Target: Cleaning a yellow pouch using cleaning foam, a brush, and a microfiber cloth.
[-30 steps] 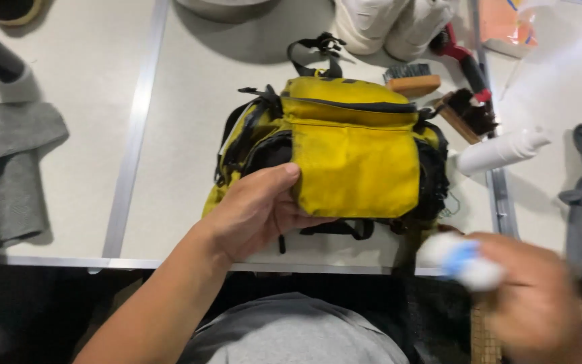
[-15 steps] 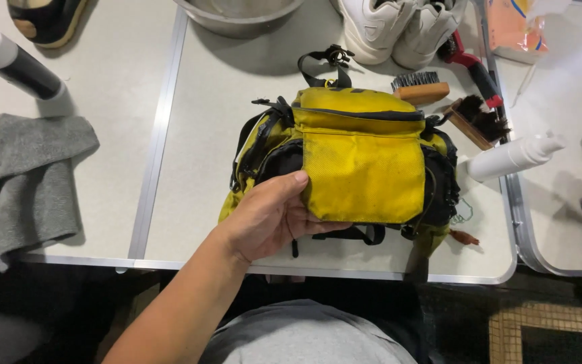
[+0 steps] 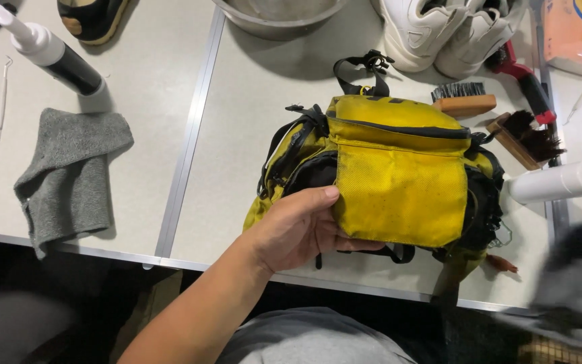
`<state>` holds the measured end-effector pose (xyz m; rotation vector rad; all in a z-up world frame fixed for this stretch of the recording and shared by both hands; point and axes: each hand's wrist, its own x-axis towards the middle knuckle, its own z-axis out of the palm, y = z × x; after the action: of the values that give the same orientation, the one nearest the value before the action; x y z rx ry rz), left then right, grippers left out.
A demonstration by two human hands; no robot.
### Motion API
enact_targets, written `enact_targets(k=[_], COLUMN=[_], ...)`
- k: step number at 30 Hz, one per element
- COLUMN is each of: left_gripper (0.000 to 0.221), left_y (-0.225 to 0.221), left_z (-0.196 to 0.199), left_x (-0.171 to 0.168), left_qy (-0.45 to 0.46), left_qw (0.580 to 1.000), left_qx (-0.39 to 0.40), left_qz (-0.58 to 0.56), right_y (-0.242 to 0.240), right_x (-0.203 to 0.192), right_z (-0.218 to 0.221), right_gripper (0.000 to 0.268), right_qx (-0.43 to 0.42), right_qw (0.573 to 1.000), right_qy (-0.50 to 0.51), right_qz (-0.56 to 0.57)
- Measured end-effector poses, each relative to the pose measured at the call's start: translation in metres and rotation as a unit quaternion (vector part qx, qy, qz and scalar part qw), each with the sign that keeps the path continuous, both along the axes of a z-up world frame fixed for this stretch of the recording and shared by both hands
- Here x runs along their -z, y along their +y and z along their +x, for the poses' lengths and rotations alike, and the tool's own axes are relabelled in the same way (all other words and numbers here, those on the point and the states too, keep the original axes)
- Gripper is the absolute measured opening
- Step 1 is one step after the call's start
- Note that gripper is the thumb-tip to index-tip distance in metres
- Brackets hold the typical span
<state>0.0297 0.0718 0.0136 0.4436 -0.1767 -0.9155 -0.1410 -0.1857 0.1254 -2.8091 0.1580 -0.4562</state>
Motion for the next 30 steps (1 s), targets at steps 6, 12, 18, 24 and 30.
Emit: enact_targets(k=[6, 12, 18, 24, 30], left_gripper=[0.045, 0.022, 0.023, 0.04, 0.056], left_y=[0.003, 0.002, -0.003, -0.005, 0.0], left_z=[0.004, 0.003, 0.003, 0.002, -0.003], left_x=[0.006, 0.002, -0.001, 0.004, -0.011], left_qy=[-0.009, 0.013, 0.044, 0.067, 0.036], left_qw=[0.999, 0.992, 0.975, 0.994, 0.999], left_qx=[0.012, -0.041, -0.047, -0.011, 0.028], left_qz=[0.034, 0.12, 0.212, 0.09, 0.023], right_y=[0.086, 0.102, 0.095, 0.065, -0.134], right_x=[0.013, 0.038, 0.047, 0.029, 0.087], right_z=[0.047, 0.073, 0.057, 0.063, 0.043], right_gripper=[0.063, 0.084, 0.095, 0.091, 0.087], right_qx=[-0.031, -0.158, -0.218, -0.158, 0.008], right_qw=[0.998, 0.945, 0.922, 0.788, 0.871], right_qy=[-0.005, -0.024, 0.147, 0.566, 0.49], right_qz=[-0.059, -0.285, -0.284, -0.183, 0.008])
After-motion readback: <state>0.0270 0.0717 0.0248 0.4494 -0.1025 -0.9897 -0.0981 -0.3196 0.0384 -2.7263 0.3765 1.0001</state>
